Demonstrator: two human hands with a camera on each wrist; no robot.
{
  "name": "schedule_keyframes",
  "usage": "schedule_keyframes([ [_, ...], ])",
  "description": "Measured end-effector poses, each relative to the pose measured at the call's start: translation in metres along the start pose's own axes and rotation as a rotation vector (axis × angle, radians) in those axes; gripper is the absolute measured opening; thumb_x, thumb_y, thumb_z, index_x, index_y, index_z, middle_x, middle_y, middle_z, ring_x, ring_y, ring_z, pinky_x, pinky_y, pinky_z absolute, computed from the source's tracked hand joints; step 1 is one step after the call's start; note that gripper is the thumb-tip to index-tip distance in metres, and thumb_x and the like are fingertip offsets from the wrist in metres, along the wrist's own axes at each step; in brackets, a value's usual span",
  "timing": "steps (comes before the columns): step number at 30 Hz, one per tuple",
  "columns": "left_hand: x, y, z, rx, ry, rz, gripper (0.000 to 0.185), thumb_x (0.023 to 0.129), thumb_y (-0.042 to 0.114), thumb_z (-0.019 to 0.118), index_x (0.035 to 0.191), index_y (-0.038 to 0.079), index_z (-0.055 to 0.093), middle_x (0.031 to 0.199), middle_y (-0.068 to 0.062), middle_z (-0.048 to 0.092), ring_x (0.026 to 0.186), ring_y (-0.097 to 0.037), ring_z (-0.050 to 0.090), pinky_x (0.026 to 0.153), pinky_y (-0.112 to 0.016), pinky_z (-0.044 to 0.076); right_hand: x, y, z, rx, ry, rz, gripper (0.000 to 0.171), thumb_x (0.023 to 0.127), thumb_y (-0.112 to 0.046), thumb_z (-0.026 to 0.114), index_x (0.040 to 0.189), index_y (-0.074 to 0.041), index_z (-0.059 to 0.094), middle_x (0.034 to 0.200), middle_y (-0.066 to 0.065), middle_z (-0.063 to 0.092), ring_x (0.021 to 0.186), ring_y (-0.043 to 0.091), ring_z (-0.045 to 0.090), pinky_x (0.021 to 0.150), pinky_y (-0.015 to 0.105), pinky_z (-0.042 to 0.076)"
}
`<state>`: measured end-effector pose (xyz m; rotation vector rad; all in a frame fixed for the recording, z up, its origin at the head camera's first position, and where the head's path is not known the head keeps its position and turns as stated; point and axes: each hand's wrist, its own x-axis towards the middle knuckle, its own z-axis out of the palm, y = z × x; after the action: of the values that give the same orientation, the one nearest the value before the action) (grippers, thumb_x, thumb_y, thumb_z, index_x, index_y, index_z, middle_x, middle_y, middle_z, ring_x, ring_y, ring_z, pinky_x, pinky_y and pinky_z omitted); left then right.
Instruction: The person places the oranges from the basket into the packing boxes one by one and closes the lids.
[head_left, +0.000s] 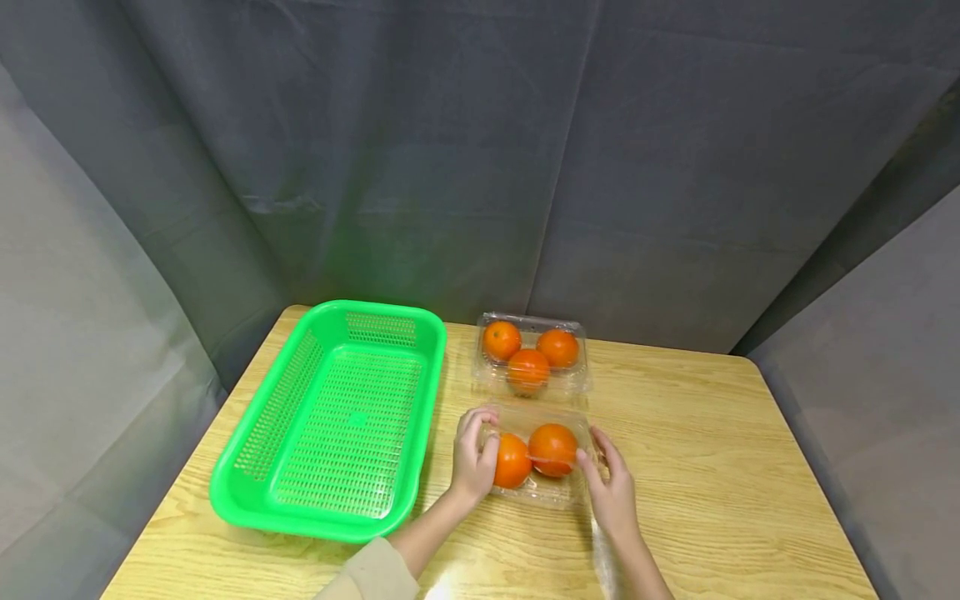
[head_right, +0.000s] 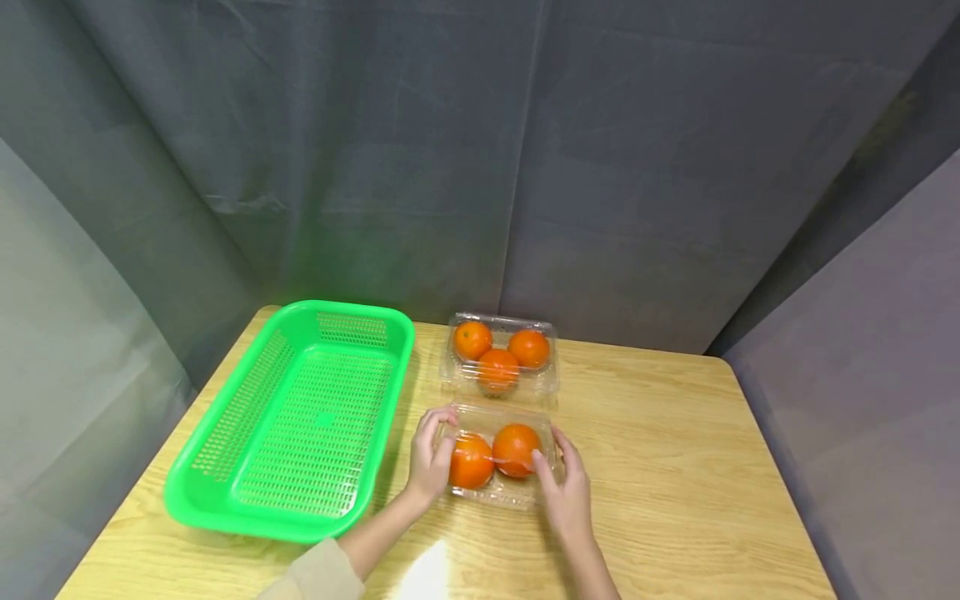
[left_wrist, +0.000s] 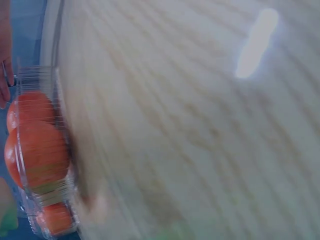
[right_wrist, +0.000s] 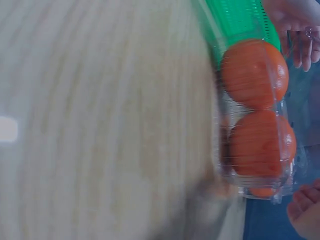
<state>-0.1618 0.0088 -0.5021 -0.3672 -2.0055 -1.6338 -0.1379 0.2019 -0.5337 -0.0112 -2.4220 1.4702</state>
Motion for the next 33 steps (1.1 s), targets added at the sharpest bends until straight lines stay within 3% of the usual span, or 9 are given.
schedule_keyframes([
  [4, -0.008, -0.017, 0.001, 0.044, -0.017, 0.074, 0.018, 0.066, -0.01, 0.047, 0.08, -0.003, 0.054, 0.093, -0.017, 0.058, 0.094, -0.034, 0.053, 0.088, -0.046, 0.041, -0.005, 0.007, 0.002, 0.0, 0.002, -0.023, 0.049, 0.09, -0.014, 0.055, 0.133, 0.003, 0.04, 0.135, 0.021, 0.043, 0.125, 0.034, 0.038, 0.099, 0.043, 0.03],
  [7, -0.015, -0.04, 0.002, 0.068, -0.041, 0.133, 0.018, 0.066, -0.006, 0.049, 0.082, -0.002, 0.056, 0.097, -0.013, 0.059, 0.098, -0.03, 0.053, 0.089, -0.045, 0.041, -0.01, 0.014, 0.001, -0.004, -0.022, -0.045, 0.051, 0.089, -0.013, 0.056, 0.135, 0.001, 0.039, 0.137, 0.021, 0.04, 0.127, 0.037, 0.034, 0.101, 0.053, 0.027],
  [10, -0.021, -0.056, 0.001, 0.095, -0.091, 0.149, 0.019, 0.067, -0.002, 0.051, 0.084, 0.0, 0.058, 0.1, -0.012, 0.059, 0.103, -0.026, 0.051, 0.091, -0.043, 0.041, -0.014, 0.015, 0.001, -0.011, -0.052, -0.077, 0.053, 0.089, -0.011, 0.056, 0.135, 0.003, 0.036, 0.138, 0.024, 0.037, 0.128, 0.043, 0.03, 0.1, 0.061, 0.024],
  [16, -0.027, -0.063, -0.004, 0.147, -0.164, 0.195, 0.019, 0.067, 0.001, 0.053, 0.086, 0.003, 0.058, 0.103, -0.013, 0.059, 0.107, -0.027, 0.049, 0.094, -0.044, 0.04, -0.019, 0.024, 0.0, -0.009, -0.082, -0.117, 0.059, 0.084, -0.004, 0.061, 0.136, 0.005, 0.034, 0.138, 0.028, 0.035, 0.126, 0.048, 0.028, 0.096, 0.066, 0.023],
  [25, -0.037, -0.071, -0.009, 0.203, -0.245, 0.223, 0.024, 0.066, 0.002, 0.055, 0.089, 0.006, 0.059, 0.11, -0.008, 0.057, 0.111, -0.025, 0.048, 0.096, -0.04, 0.039, -0.027, 0.039, 0.005, -0.028, -0.09, -0.072, 0.066, 0.082, -0.015, 0.066, 0.14, -0.009, 0.035, 0.142, 0.015, 0.036, 0.13, 0.034, 0.029, 0.1, 0.061, 0.023],
  [33, -0.037, -0.07, -0.011, 0.187, -0.255, 0.243, 0.024, 0.066, 0.002, 0.057, 0.09, 0.006, 0.059, 0.111, -0.01, 0.056, 0.111, -0.026, 0.047, 0.097, -0.038, 0.038, -0.028, 0.041, 0.003, -0.028, -0.113, -0.047, 0.067, 0.083, -0.018, 0.065, 0.141, -0.011, 0.033, 0.144, 0.014, 0.033, 0.132, 0.034, 0.026, 0.1, 0.062, 0.022],
])
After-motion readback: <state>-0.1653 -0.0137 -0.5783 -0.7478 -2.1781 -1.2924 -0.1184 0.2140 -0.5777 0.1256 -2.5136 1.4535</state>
